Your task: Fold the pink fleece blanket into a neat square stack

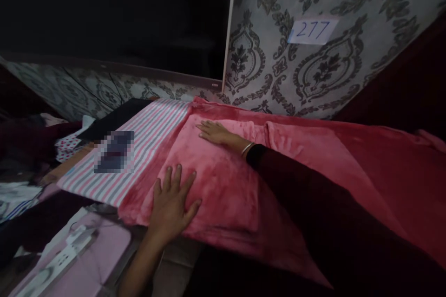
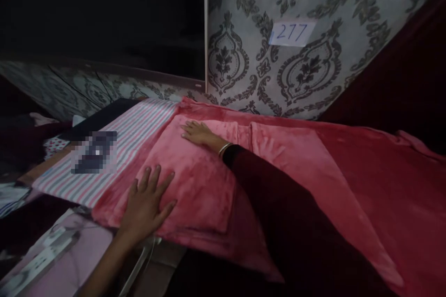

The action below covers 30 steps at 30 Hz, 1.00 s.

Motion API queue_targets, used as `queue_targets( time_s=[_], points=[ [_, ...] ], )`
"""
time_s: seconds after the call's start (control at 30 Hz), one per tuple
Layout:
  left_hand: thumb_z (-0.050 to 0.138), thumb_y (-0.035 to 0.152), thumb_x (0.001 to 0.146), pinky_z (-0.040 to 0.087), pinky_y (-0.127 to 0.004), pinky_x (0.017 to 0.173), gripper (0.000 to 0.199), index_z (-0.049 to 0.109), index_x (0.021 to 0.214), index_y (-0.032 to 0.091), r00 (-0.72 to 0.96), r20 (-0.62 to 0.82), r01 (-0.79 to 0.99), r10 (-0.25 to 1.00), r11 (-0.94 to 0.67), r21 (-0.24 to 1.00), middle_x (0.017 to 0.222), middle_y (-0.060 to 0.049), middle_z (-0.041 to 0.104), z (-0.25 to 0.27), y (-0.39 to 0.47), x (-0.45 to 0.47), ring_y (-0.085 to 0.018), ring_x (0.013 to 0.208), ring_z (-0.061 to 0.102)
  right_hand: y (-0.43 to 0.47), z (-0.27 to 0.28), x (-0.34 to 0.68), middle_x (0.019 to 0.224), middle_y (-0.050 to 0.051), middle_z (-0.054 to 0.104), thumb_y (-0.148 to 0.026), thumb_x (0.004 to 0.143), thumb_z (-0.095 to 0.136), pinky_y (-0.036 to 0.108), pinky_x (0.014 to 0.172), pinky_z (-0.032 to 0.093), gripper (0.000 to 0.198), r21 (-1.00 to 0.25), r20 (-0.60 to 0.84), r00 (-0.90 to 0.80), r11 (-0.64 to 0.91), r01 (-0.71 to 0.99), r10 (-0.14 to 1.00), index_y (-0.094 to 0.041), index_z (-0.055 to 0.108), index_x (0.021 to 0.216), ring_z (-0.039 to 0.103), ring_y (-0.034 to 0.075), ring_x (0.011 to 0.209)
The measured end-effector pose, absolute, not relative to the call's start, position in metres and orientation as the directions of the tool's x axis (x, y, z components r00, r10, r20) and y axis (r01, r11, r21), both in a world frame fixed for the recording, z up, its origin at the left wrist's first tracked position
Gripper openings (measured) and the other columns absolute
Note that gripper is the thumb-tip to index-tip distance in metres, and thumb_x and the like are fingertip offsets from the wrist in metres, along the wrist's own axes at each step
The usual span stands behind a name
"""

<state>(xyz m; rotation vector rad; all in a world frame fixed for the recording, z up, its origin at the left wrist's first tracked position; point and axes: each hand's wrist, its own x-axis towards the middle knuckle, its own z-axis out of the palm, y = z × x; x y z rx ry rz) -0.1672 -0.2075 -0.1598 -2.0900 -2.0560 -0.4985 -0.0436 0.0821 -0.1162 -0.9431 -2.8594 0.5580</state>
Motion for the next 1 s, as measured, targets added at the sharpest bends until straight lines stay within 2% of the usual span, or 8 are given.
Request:
queue_targets(
  time_s=[0.13,0.3,0.37,0.43,0.5,0.67,0.8,1.0],
  points=[
    [0.060,0.052,0.094,0.028,-0.073,0.118,0.065,0.054,0.154,0.026,-0.029,0.302,0.988,0.953,-0.020,0.156,0.168,-0.018,0.035,-0.153,-0.204,-0.167,-0.048,0.156,0.024,0.056,-0.121,0.029,0.165,0.003,0.042,-0.040,0.108,0.043,0.044,0.131,0.014,0.053,-0.430,0.011,-0.833,0.755,0.496,0.553,-0.023,0.049,0.158,0.029,0.023,0.157],
    [0.054,0.050,0.097,0.024,-0.071,0.121,0.059,0.058,0.149,0.022,-0.025,0.329,0.978,0.944,-0.045,0.204,0.164,-0.016,0.044,-0.139,-0.205,-0.157,-0.044,0.154,0.031,-0.012,-0.118,0.130,0.158,0.005,0.052,-0.039,0.102,0.055,0.048,0.128,0.027,0.050,-0.520,0.075,-0.793,0.702,0.487,0.605,-0.025,0.060,0.149,0.039,0.027,0.152],
    [0.054,0.047,0.098,0.026,-0.065,0.123,0.056,0.059,0.147,0.021,0.079,0.366,0.958,0.927,-0.172,0.229,0.160,-0.015,0.049,-0.134,-0.210,-0.139,-0.039,0.152,0.038,-0.047,-0.115,0.162,0.155,0.005,0.055,-0.036,0.099,0.059,0.051,0.126,0.031,0.050,-0.549,0.134,-0.754,0.682,0.484,0.643,-0.027,0.061,0.148,0.044,0.029,0.149],
    [0.058,0.045,0.097,0.032,-0.058,0.124,0.057,0.058,0.148,0.019,0.246,0.377,0.903,0.893,-0.353,0.245,0.159,-0.015,0.050,-0.130,-0.216,-0.112,-0.035,0.150,0.042,-0.082,-0.113,0.187,0.153,0.005,0.057,-0.033,0.098,0.059,0.052,0.124,0.035,0.051,-0.577,0.185,-0.704,0.656,0.487,0.686,-0.029,0.061,0.148,0.048,0.030,0.146],
    [0.061,0.041,0.097,0.039,-0.053,0.121,0.058,0.056,0.149,0.017,0.355,0.372,0.854,0.858,-0.460,0.244,0.158,-0.016,0.052,-0.129,-0.218,-0.084,-0.033,0.146,0.047,-0.111,-0.115,0.205,0.150,0.005,0.060,-0.034,0.098,0.057,0.052,0.122,0.038,0.049,-0.595,0.225,-0.653,0.633,0.496,0.723,-0.030,0.062,0.147,0.053,0.030,0.142],
    [0.052,0.021,0.099,0.052,-0.051,0.106,0.039,0.067,0.135,0.016,0.325,0.405,0.880,0.855,-0.430,0.202,0.133,-0.015,0.071,-0.138,-0.214,-0.046,-0.030,0.123,0.065,-0.149,-0.139,0.233,0.141,0.008,0.067,-0.040,0.099,0.053,0.049,0.115,0.047,0.045,-0.650,0.290,-0.523,0.566,0.507,0.801,-0.027,0.068,0.139,0.061,0.029,0.132],
    [0.047,0.014,0.099,0.053,-0.051,0.105,0.040,0.071,0.131,0.016,0.304,0.476,0.891,0.825,-0.423,0.164,0.131,-0.014,0.073,-0.154,-0.214,-0.038,-0.030,0.126,0.064,-0.154,-0.163,0.234,0.135,0.010,0.070,-0.040,0.100,0.049,0.050,0.112,0.049,0.042,-0.660,0.373,-0.440,0.567,0.492,0.817,-0.025,0.073,0.131,0.064,0.028,0.128],
    [0.048,0.013,0.097,0.053,-0.051,0.105,0.038,0.072,0.127,0.016,0.300,0.545,0.902,0.783,-0.419,0.107,0.132,-0.015,0.073,-0.174,-0.218,-0.032,-0.029,0.128,0.065,-0.156,-0.178,0.221,0.128,0.011,0.073,-0.036,0.105,0.040,0.051,0.113,0.050,0.042,-0.558,0.525,-0.399,0.658,0.505,0.751,-0.023,0.076,0.124,0.065,0.027,0.128]
  ],
)
